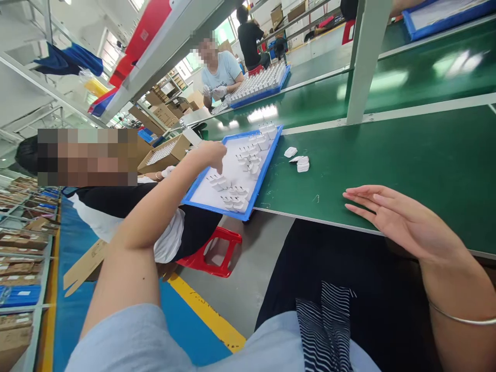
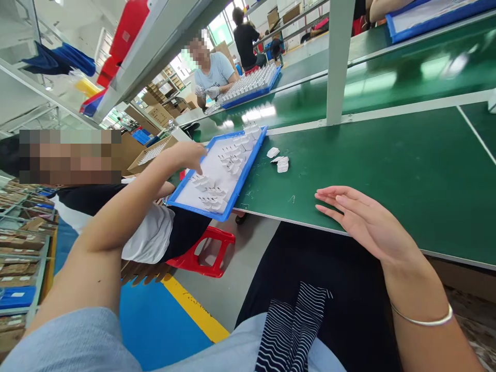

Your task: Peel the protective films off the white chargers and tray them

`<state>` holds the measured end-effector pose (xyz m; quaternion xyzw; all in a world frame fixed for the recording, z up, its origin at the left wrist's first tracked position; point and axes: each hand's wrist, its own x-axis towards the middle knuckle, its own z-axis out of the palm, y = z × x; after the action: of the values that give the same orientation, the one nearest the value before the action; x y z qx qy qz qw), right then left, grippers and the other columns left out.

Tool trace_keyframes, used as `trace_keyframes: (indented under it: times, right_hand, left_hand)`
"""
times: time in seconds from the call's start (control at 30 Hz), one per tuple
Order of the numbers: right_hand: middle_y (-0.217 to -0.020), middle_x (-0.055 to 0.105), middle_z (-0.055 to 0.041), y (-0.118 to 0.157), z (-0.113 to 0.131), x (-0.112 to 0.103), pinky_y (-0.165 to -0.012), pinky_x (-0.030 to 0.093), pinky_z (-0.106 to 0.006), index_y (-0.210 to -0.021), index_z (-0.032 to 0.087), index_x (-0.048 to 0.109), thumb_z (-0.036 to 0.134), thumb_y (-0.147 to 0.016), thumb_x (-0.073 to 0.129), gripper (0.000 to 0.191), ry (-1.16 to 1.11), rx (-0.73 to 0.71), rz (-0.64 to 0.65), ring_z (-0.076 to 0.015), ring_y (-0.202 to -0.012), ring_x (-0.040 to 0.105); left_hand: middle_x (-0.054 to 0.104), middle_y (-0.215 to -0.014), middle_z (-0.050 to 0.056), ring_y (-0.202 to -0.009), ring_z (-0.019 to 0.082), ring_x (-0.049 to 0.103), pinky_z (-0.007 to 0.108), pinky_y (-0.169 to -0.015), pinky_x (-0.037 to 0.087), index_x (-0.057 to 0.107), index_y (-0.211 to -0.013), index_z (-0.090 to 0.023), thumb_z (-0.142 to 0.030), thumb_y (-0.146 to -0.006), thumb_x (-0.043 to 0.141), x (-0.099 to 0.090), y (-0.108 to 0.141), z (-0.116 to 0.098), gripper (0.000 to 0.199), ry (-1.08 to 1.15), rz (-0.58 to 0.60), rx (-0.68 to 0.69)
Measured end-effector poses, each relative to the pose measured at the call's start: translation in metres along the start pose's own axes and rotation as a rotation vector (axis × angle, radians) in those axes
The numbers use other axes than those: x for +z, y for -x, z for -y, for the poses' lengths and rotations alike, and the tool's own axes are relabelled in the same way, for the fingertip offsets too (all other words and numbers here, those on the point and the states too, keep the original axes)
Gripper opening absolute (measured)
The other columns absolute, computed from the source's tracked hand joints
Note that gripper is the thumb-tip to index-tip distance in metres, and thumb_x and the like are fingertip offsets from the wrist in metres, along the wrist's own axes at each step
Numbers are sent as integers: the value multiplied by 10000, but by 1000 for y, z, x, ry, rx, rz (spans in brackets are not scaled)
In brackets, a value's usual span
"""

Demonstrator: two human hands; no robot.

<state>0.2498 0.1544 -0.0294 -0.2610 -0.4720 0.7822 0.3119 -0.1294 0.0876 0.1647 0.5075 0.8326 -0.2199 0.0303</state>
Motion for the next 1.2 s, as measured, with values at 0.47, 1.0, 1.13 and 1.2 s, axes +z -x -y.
trace_keyframes:
  times: [0.47, 1.0, 1.13, 1.2]
  right_hand:
    - [-1045, 712, -17, 18, 2, 27, -813, 582, -290, -1063, 318, 742, 308, -833, 800, 238, 177, -303, -40, -164, -935, 655]
    - [-909, 719, -30, 4, 4, 13, -622, 525, -242, -875, 237, 796, 316, -865, 715, 114, 775, -388, -296, -154, -800, 667]
    - [-1026, 743, -56, 11, 65, -60, -837, 557, -343, -996, 238, 781, 392, -830, 745, 229, 976, -287, -637, -214, -928, 684]
    - [-1172, 692, -160, 10, 100, -104, -993, 481, -473, -1122, 153, 715, 363, -883, 659, 324, 1070, -228, -976, -301, -1100, 626]
  left_hand:
    - [741, -1205, 118, -1036, 304, 759, 475, -1032, 566, 814, -914, -219, -354, -919, 653, 113, 99, -165, 210, 1869, 32, 911]
    - [637, -929, 39, -777, 140, 494, 253, -767, 406, 733, -864, -186, -302, -871, 611, 120, 39, -205, 168, 1612, 431, 861]
    - [585, -1271, 57, -797, 120, 542, 265, -810, 468, 746, -958, -214, -346, -903, 633, 127, 25, -208, 182, 1646, 366, 913]
    - [530, -1331, 73, -848, 134, 574, 273, -823, 501, 752, -983, -218, -348, -901, 655, 129, 24, -209, 182, 1673, 298, 943]
